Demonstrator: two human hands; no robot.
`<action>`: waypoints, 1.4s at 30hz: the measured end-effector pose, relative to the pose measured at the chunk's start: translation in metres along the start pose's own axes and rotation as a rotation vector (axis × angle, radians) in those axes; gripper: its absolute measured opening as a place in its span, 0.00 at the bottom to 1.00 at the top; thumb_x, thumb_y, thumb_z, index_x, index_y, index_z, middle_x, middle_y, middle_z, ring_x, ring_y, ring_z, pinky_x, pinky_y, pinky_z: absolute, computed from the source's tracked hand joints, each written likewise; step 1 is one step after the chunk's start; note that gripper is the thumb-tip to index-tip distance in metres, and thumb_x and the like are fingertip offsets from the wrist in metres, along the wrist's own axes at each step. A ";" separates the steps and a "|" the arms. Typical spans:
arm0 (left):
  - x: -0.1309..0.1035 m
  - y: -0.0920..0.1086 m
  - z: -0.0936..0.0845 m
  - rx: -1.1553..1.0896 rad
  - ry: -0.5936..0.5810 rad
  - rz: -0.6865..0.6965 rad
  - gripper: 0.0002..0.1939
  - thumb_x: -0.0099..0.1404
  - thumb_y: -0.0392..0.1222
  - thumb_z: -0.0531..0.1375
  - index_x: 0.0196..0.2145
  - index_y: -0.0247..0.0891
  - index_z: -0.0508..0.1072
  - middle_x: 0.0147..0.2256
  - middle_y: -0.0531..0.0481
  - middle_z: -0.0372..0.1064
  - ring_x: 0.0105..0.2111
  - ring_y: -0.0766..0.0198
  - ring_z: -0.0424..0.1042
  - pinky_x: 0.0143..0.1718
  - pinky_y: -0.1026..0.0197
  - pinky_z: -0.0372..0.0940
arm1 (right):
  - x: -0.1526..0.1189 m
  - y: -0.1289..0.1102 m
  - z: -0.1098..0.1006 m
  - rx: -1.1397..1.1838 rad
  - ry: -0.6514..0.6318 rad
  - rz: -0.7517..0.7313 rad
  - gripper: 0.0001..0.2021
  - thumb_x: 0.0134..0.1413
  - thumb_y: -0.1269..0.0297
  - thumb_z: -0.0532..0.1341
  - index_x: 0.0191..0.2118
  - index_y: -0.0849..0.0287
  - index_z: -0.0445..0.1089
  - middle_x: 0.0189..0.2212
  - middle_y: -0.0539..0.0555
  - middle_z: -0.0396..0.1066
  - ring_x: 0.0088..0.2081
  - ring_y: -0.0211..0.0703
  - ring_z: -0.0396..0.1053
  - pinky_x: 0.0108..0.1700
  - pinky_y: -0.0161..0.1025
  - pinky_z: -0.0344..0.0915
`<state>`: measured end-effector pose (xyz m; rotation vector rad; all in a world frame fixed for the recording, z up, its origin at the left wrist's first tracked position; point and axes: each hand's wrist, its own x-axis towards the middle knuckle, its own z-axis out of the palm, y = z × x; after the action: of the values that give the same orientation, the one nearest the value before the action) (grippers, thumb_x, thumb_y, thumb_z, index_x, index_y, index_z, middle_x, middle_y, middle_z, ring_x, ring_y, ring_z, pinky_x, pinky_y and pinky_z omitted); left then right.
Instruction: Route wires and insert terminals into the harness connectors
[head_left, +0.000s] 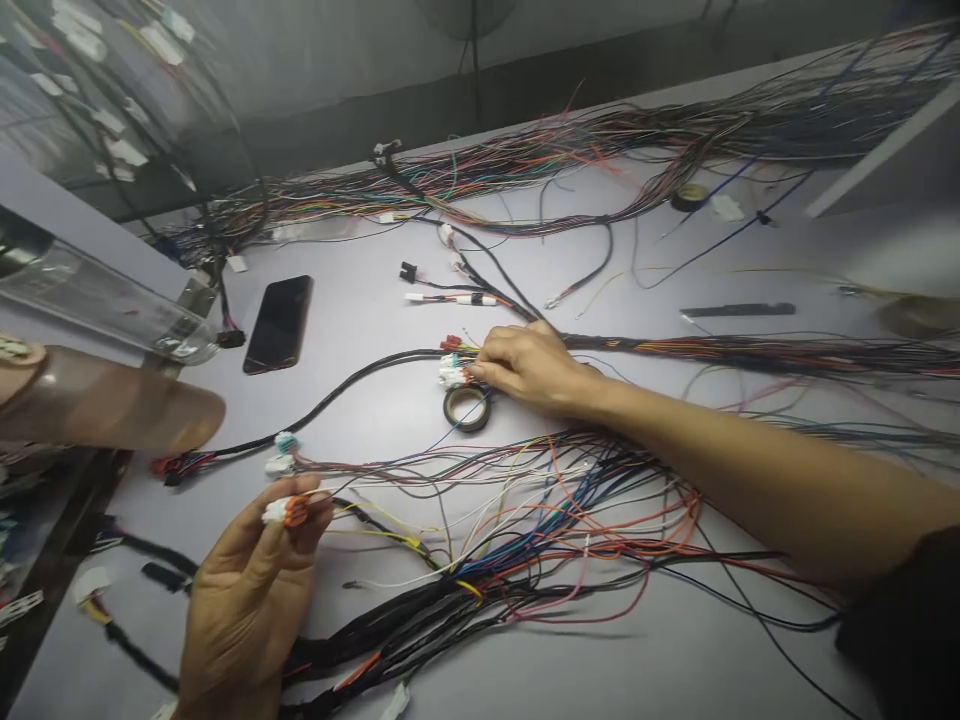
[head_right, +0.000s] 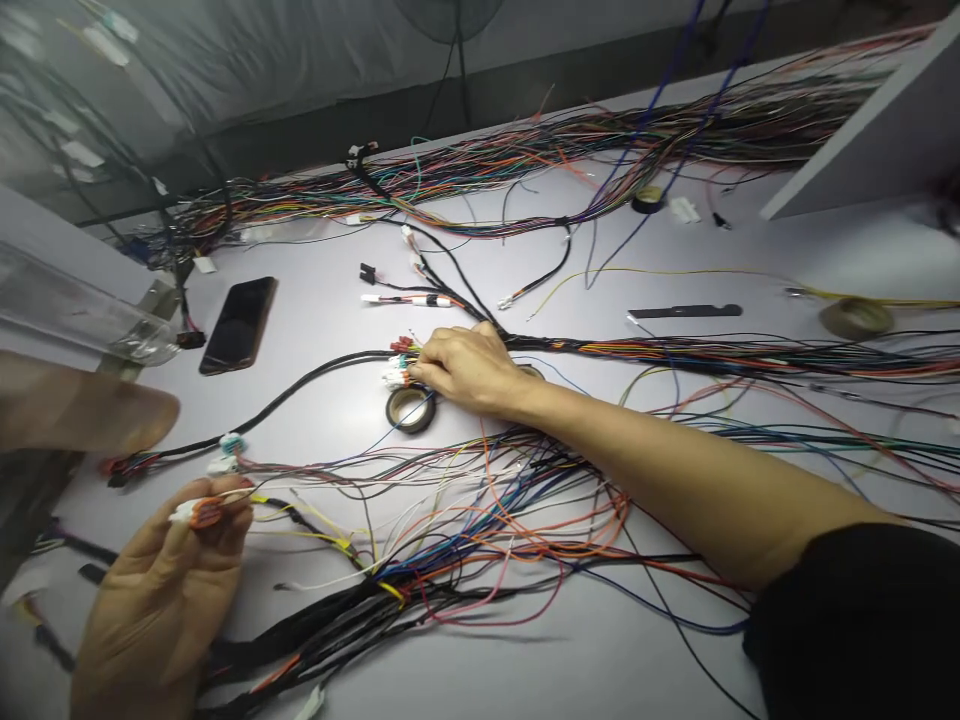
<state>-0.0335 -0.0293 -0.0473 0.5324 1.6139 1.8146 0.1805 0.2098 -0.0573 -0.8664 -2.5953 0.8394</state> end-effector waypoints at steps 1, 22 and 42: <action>0.001 0.000 0.000 0.008 0.008 0.005 0.16 0.49 0.42 0.71 0.38 0.40 0.79 0.38 0.47 0.76 0.35 0.63 0.76 0.41 0.65 0.72 | 0.000 0.000 0.000 -0.005 0.003 -0.001 0.12 0.64 0.60 0.56 0.33 0.58 0.71 0.36 0.50 0.71 0.41 0.41 0.64 0.42 0.40 0.45; -0.002 0.006 0.006 0.114 0.118 -0.103 0.06 0.56 0.43 0.65 0.34 0.49 0.78 0.34 0.60 0.76 0.35 0.69 0.74 0.43 0.72 0.70 | -0.002 -0.003 -0.004 0.040 0.031 -0.004 0.14 0.62 0.61 0.55 0.28 0.58 0.71 0.32 0.48 0.70 0.38 0.38 0.63 0.42 0.39 0.43; 0.000 0.004 0.005 -0.111 0.022 -0.145 0.20 0.46 0.45 0.73 0.38 0.39 0.79 0.37 0.46 0.76 0.32 0.63 0.76 0.36 0.66 0.73 | -0.003 0.003 0.003 0.052 0.024 -0.049 0.06 0.60 0.62 0.62 0.35 0.56 0.75 0.37 0.50 0.73 0.41 0.41 0.67 0.43 0.41 0.48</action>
<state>-0.0312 -0.0261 -0.0430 0.3385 1.5154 1.7945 0.1832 0.2087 -0.0614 -0.7901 -2.5512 0.8729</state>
